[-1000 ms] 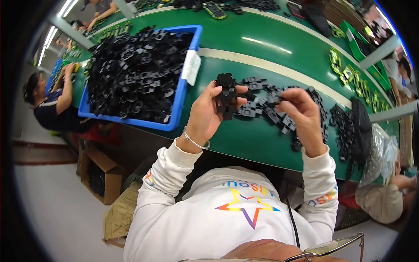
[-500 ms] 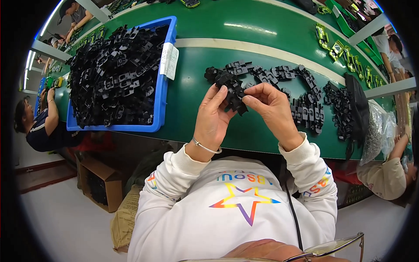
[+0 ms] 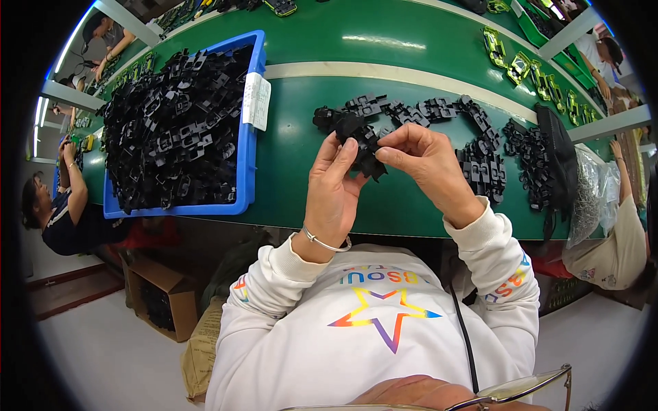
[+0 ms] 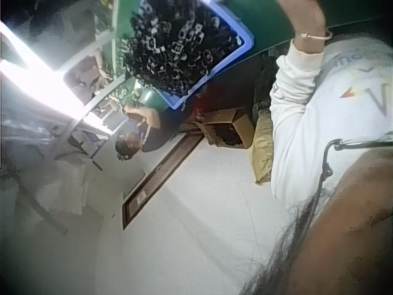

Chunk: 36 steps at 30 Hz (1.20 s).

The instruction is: The person assembles toy cars by hand by inserting black chassis components into car bodies and setting them on the assembly table. The person also takes black plastic pieces from a blue bin and attaches smaller components together by hand.

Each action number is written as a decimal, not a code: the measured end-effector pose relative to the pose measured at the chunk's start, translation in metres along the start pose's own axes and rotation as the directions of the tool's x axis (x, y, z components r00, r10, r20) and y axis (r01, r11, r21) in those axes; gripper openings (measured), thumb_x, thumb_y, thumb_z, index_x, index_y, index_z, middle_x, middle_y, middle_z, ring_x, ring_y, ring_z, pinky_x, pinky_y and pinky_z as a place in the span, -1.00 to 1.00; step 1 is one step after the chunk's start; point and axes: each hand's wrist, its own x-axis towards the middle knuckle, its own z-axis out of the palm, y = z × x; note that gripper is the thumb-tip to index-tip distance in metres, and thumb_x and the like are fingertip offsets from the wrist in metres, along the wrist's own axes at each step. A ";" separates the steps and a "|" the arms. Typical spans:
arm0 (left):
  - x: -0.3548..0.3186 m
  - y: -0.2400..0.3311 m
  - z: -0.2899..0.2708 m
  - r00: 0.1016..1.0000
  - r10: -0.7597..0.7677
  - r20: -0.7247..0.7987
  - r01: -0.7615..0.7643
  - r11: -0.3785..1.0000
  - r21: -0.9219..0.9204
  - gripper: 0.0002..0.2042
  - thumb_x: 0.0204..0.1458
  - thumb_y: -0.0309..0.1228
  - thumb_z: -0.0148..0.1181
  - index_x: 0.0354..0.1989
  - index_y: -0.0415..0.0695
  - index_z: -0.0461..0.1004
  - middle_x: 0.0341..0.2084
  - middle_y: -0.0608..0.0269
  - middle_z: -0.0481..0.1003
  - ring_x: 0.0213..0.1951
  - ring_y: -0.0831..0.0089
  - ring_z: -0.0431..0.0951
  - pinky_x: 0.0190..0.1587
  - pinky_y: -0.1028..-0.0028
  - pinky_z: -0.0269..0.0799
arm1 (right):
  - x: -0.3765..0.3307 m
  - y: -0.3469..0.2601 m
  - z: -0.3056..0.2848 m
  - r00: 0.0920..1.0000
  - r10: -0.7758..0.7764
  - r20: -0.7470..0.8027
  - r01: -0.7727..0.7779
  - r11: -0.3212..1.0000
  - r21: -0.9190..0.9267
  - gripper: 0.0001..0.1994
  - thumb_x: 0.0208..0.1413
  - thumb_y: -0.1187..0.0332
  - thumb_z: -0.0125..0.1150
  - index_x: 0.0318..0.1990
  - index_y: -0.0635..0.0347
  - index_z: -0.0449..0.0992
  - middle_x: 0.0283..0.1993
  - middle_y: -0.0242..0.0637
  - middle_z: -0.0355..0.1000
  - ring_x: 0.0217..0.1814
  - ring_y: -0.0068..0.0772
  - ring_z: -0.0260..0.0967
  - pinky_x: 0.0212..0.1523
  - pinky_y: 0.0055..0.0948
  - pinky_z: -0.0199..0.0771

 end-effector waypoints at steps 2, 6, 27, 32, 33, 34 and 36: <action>0.001 0.000 -0.002 1.000 0.013 0.011 -0.013 1.000 0.022 -0.80 0.29 -0.35 0.04 0.03 -0.03 0.43 -0.10 0.29 0.53 -0.04 0.46 0.52 0.03 0.30 0.47 | 0.001 0.001 -0.002 0.998 -0.066 0.020 0.068 0.982 -0.176 -0.85 0.05 0.43 0.39 -0.26 0.28 0.58 -0.31 -0.36 0.52 -0.33 -0.65 0.40 -0.27 -0.62 0.42; 0.000 0.003 -0.002 0.999 -0.044 0.004 0.045 0.998 -0.049 -0.77 0.29 -0.34 0.03 0.09 -0.03 0.37 -0.06 0.26 0.50 0.00 0.44 0.50 0.05 0.28 0.46 | 0.000 0.007 0.004 0.847 -0.531 0.031 0.429 0.647 -0.630 -0.81 0.05 0.40 0.39 -0.21 0.26 0.57 -0.26 -0.34 0.51 -0.31 -0.64 0.41 -0.25 -0.61 0.44; -0.004 -0.002 -0.002 0.981 0.140 0.132 -0.192 0.745 0.639 -0.49 0.10 -0.49 0.24 0.22 -0.24 0.21 -0.04 0.16 0.39 -0.24 0.54 0.55 -0.27 0.52 0.64 | -0.007 0.025 0.002 0.999 0.040 -0.004 -0.038 0.981 0.190 -0.71 0.16 0.40 0.28 -0.01 0.35 0.49 -0.22 -0.34 0.50 -0.23 -0.61 0.44 -0.14 -0.59 0.49; 0.002 0.007 -0.005 0.992 -0.042 0.117 -0.022 0.869 0.494 -0.51 0.11 -0.51 0.22 0.20 -0.27 0.21 -0.06 0.16 0.39 -0.17 0.48 0.57 -0.29 0.50 0.64 | -0.007 0.020 -0.002 0.995 0.101 0.023 -0.104 0.972 0.212 -0.75 0.15 0.38 0.31 -0.07 0.29 0.50 -0.21 -0.38 0.51 -0.20 -0.63 0.44 -0.14 -0.57 0.46; 0.004 0.008 -0.006 0.992 -0.044 0.118 -0.020 0.868 0.496 -0.51 0.11 -0.51 0.22 0.20 -0.27 0.21 -0.06 0.16 0.39 -0.17 0.48 0.57 -0.29 0.50 0.64 | -0.008 0.019 -0.002 0.995 0.102 0.021 -0.104 0.971 0.214 -0.75 0.15 0.38 0.31 -0.07 0.29 0.50 -0.21 -0.38 0.51 -0.20 -0.63 0.44 -0.14 -0.57 0.46; 0.005 0.009 -0.005 0.994 -0.051 0.098 -0.005 0.865 0.501 -0.51 0.11 -0.50 0.22 0.19 -0.28 0.21 -0.07 0.16 0.40 -0.16 0.46 0.58 -0.29 0.50 0.65 | -0.009 0.015 -0.003 0.993 0.119 0.023 -0.122 0.980 0.155 -0.76 0.15 0.39 0.31 -0.08 0.29 0.50 -0.22 -0.37 0.51 -0.21 -0.63 0.44 -0.15 -0.57 0.47; 0.007 0.008 -0.006 0.993 -0.069 0.091 0.013 0.863 0.505 -0.52 0.12 -0.50 0.22 0.19 -0.29 0.21 -0.07 0.17 0.40 -0.15 0.45 0.58 -0.29 0.50 0.65 | -0.011 0.017 -0.005 0.991 0.136 0.006 -0.136 0.986 0.095 -0.77 0.15 0.40 0.30 -0.09 0.30 0.50 -0.23 -0.37 0.51 -0.21 -0.62 0.45 -0.16 -0.58 0.47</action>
